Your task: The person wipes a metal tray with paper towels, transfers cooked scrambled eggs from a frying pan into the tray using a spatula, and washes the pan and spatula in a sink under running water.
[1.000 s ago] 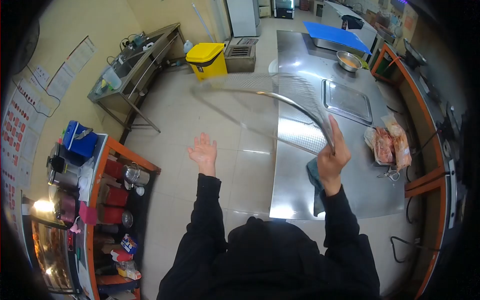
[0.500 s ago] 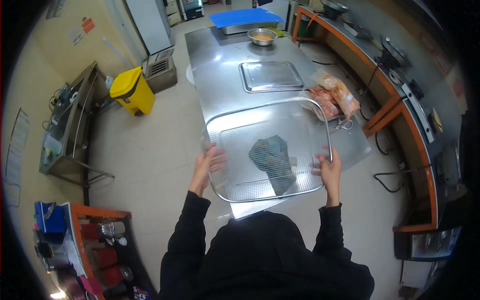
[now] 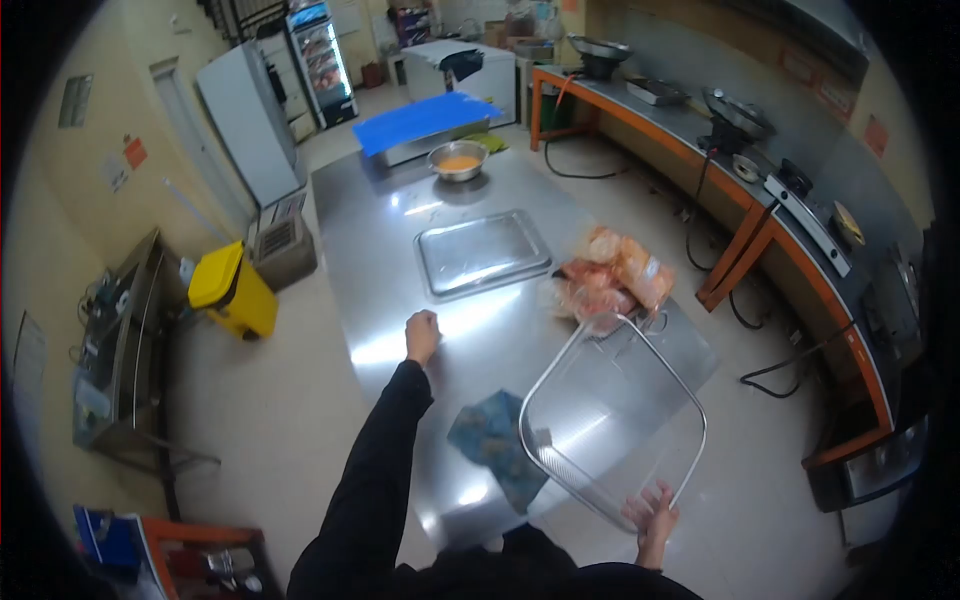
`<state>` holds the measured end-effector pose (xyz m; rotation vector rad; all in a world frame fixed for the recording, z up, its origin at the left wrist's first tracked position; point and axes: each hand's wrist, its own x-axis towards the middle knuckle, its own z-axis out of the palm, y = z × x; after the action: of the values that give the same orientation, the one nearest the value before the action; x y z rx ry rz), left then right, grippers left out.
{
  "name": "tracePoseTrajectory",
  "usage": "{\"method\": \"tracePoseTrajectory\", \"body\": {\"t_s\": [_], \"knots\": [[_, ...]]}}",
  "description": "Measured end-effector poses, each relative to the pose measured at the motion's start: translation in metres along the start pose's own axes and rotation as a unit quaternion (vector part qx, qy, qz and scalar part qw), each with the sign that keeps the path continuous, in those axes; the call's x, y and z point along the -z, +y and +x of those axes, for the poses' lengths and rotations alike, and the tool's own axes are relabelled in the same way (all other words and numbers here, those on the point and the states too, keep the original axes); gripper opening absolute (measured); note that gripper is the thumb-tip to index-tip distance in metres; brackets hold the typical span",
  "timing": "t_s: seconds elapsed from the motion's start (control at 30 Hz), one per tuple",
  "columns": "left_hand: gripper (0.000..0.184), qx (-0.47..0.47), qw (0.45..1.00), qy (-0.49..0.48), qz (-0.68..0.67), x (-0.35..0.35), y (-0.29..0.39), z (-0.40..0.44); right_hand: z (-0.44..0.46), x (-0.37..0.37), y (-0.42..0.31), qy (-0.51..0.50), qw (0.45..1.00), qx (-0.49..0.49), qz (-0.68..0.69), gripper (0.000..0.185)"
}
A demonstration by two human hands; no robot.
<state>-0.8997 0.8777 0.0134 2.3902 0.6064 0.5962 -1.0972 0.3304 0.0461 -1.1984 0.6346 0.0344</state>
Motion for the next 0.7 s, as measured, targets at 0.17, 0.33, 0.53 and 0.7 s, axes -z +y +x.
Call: {"method": "tracePoseTrajectory", "body": {"t_s": [0.17,0.33,0.53,0.7], "knots": [[0.018,-0.24,0.953,0.005,0.186,-0.031,-0.013,0.039,0.007,0.006,-0.01,0.084,0.996,-0.012,-0.003,0.058],[0.015,-0.255,0.944,-0.015,0.209,-0.013,-0.019,0.04,0.027,-0.002,-0.017,0.088,0.996,0.004,-0.017,0.057],[0.018,-0.178,0.933,0.084,0.302,0.041,-0.052,-0.043,0.031,-0.028,-0.028,0.071,0.997,-0.002,-0.024,0.056],[0.034,0.323,0.894,0.303,0.073,0.079,-0.113,-0.133,0.025,-0.034,-0.028,0.057,0.997,0.006,-0.041,0.055]]}}
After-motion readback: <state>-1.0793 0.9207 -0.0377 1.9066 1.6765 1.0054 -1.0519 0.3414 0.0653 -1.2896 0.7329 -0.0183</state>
